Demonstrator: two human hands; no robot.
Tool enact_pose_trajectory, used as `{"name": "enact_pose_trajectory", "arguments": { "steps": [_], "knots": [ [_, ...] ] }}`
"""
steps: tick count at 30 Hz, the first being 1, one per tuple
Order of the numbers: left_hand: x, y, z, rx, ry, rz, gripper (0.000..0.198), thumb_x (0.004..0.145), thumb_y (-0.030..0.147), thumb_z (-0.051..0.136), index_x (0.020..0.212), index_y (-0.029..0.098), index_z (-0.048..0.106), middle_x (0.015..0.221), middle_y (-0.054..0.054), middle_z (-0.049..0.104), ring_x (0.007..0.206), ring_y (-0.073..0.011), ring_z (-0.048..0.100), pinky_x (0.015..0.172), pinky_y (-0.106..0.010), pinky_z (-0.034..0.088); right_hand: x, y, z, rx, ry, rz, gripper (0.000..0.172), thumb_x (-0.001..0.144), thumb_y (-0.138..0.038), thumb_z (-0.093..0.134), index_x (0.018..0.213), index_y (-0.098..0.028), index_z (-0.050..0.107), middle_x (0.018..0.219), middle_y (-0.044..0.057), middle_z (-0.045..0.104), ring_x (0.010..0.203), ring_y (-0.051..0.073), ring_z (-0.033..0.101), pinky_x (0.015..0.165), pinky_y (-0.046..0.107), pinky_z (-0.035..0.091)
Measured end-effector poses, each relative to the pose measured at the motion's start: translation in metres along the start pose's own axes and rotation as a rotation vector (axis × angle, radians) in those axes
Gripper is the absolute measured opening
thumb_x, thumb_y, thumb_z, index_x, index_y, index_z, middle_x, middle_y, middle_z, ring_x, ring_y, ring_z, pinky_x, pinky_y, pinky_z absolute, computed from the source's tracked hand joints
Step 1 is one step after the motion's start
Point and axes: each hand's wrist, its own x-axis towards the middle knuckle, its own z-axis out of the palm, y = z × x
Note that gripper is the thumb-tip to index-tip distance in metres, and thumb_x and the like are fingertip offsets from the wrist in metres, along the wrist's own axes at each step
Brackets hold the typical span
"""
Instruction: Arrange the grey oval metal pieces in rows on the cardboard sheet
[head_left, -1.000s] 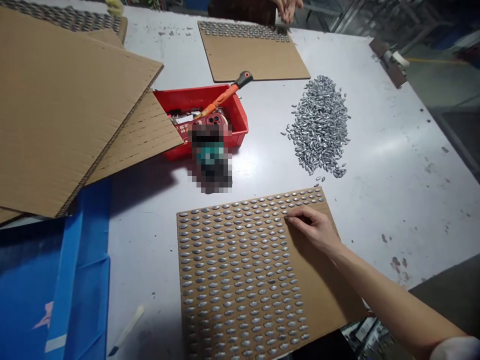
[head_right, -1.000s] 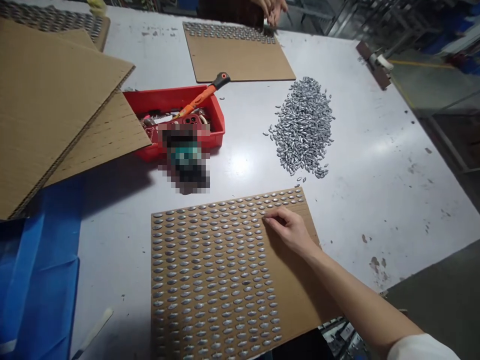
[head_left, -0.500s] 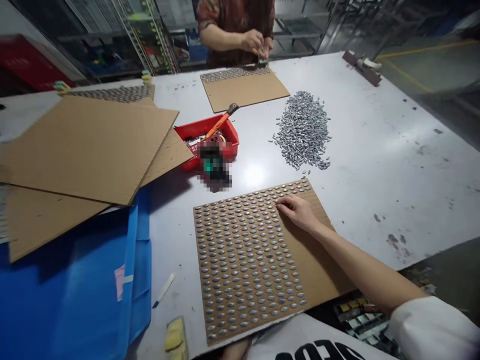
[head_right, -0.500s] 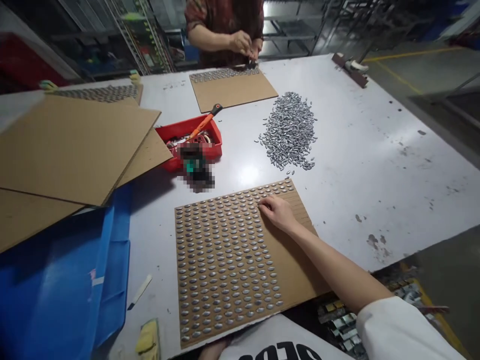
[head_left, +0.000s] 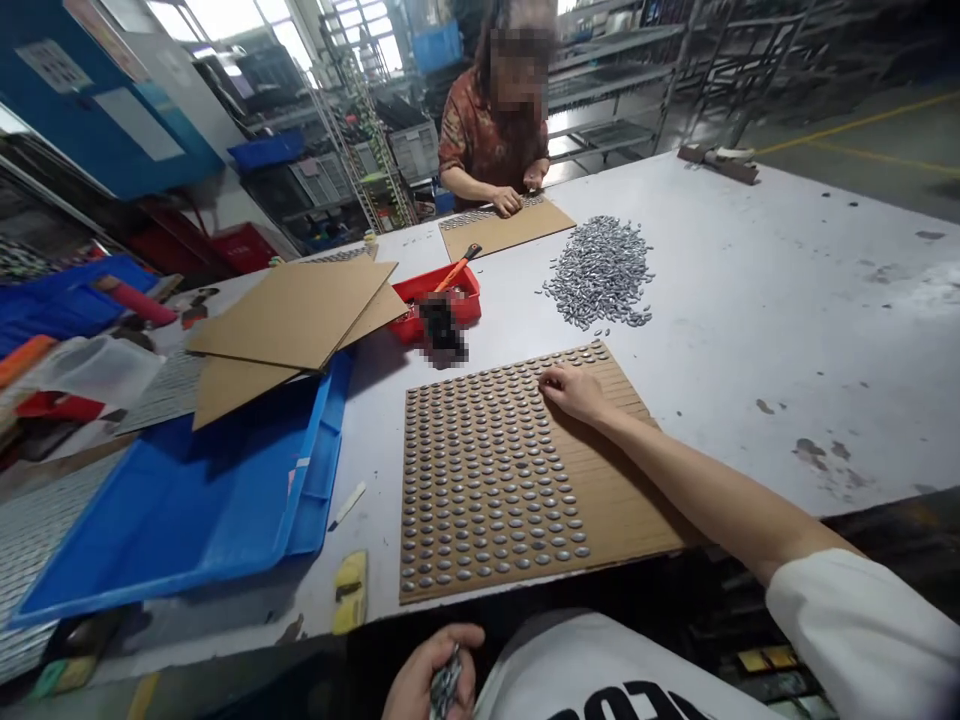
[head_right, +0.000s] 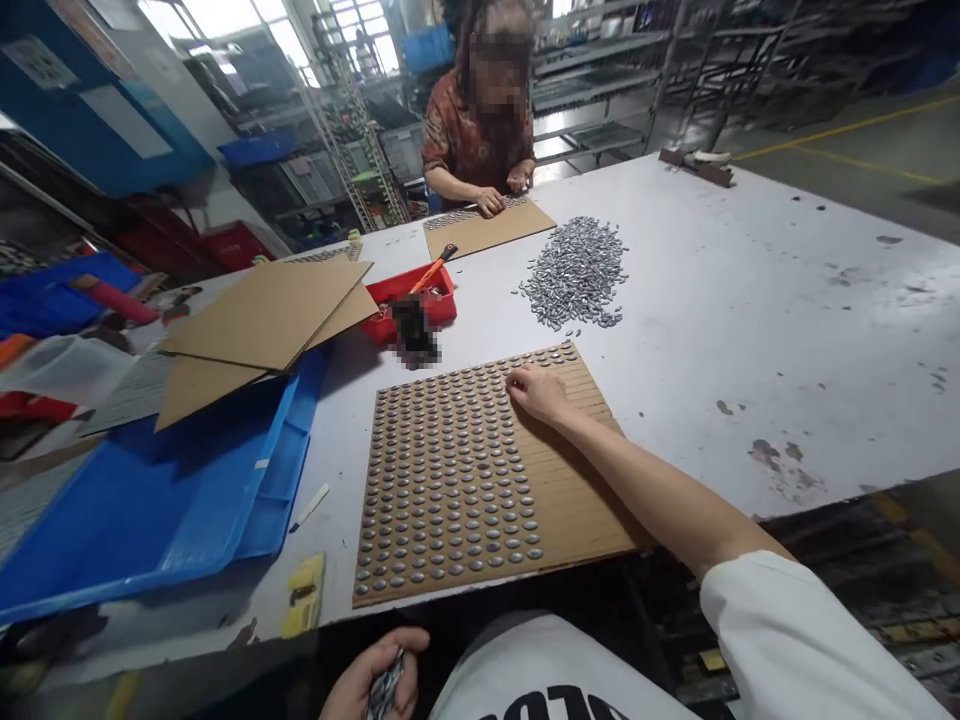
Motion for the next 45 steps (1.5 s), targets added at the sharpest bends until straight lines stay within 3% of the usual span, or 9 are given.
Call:
{"name": "enact_pose_trajectory", "arguments": {
  "steps": [4,8,13,20,24,34,38,42,45],
  "knots": [
    [-0.019,-0.001,0.058,-0.106,-0.013,0.133,0.025,0.074,0.029,0.062,0.096,0.019,0.056,0.056,0.004,0.051,0.037,-0.0039,0.031,0.033,-0.014,0.014,-0.001,0.004,-0.005,0.079,0.002,0.015,0.016,0.078,-0.023,0.055,0.086,-0.021,0.069,0.095,0.005,0.066,0.081,0.019,0.056,0.068,0.028,0.038],
    [-0.026,0.002,0.103,-0.084,-0.066,0.188,0.019,0.078,0.026,0.063,0.091,0.019,0.051,0.060,0.004,0.052,0.040,-0.0031,0.036,0.033,-0.012,0.013,-0.007,0.017,-0.025,0.211,-0.004,0.019,0.023,0.078,-0.022,0.054,0.096,-0.017,0.067,0.084,0.004,0.068,0.072,0.015,0.056,0.068,0.026,0.041],
    [-0.015,0.006,0.124,-0.106,-0.101,0.235,0.025,0.076,0.029,0.070,0.093,0.015,0.057,0.068,0.002,0.054,0.046,-0.0019,0.042,0.033,-0.010,0.018,-0.041,0.017,-0.049,0.352,-0.029,0.015,0.024,0.080,-0.026,0.051,0.093,-0.013,0.067,0.081,0.006,0.068,0.068,0.014,0.057,0.065,0.027,0.044],
    [0.014,0.036,0.150,-0.119,-0.183,0.352,0.036,0.071,0.031,0.075,0.099,0.012,0.063,0.072,0.001,0.051,0.054,-0.0032,0.047,0.035,-0.010,0.025,-0.126,-0.048,-0.061,0.593,-0.252,-0.139,0.029,0.085,-0.042,0.054,0.096,-0.018,0.067,0.088,0.003,0.068,0.078,0.015,0.060,0.067,0.026,0.048],
    [0.032,0.055,0.165,-0.062,-0.204,0.421,0.033,0.067,0.035,0.077,0.084,0.014,0.058,0.070,0.002,0.053,0.054,-0.0037,0.046,0.036,-0.010,0.024,-0.146,-0.070,-0.063,0.700,-0.282,-0.088,0.026,0.085,-0.040,0.058,0.097,-0.018,0.066,0.087,0.004,0.067,0.078,0.015,0.060,0.066,0.026,0.048],
    [0.079,0.092,0.190,-0.027,-0.241,0.480,0.036,0.064,0.035,0.080,0.079,0.015,0.055,0.060,0.004,0.049,0.049,-0.0041,0.040,0.036,-0.013,0.022,-0.123,-0.058,-0.057,0.942,-0.287,0.255,0.028,0.079,-0.040,0.066,0.097,-0.019,0.069,0.092,0.005,0.069,0.076,0.015,0.061,0.061,0.024,0.052],
    [0.093,0.107,0.198,-0.046,-0.214,0.465,0.035,0.063,0.033,0.080,0.079,0.015,0.055,0.063,0.003,0.051,0.051,-0.0044,0.042,0.036,-0.013,0.023,-0.104,-0.050,-0.049,1.063,-0.290,0.359,0.024,0.076,-0.037,0.069,0.090,-0.017,0.070,0.081,0.003,0.068,0.069,0.013,0.061,0.063,0.025,0.051],
    [0.105,0.127,0.202,-0.086,-0.188,0.395,0.028,0.070,0.031,0.074,0.085,0.014,0.057,0.069,0.002,0.051,0.054,-0.0046,0.045,0.037,-0.013,0.023,-0.072,-0.027,-0.046,0.845,-0.138,0.263,0.017,0.079,-0.031,0.066,0.090,-0.018,0.069,0.084,0.003,0.069,0.074,0.015,0.062,0.067,0.027,0.050],
    [0.111,0.140,0.198,-0.129,-0.160,0.324,0.020,0.078,0.027,0.060,0.092,0.012,0.059,0.075,-0.002,0.054,0.057,-0.0067,0.049,0.038,-0.014,0.027,-0.039,0.003,-0.043,0.378,0.030,-0.023,0.013,0.085,-0.024,0.057,0.091,-0.020,0.068,0.089,0.004,0.068,0.080,0.017,0.062,0.069,0.029,0.050]
  ]
}}
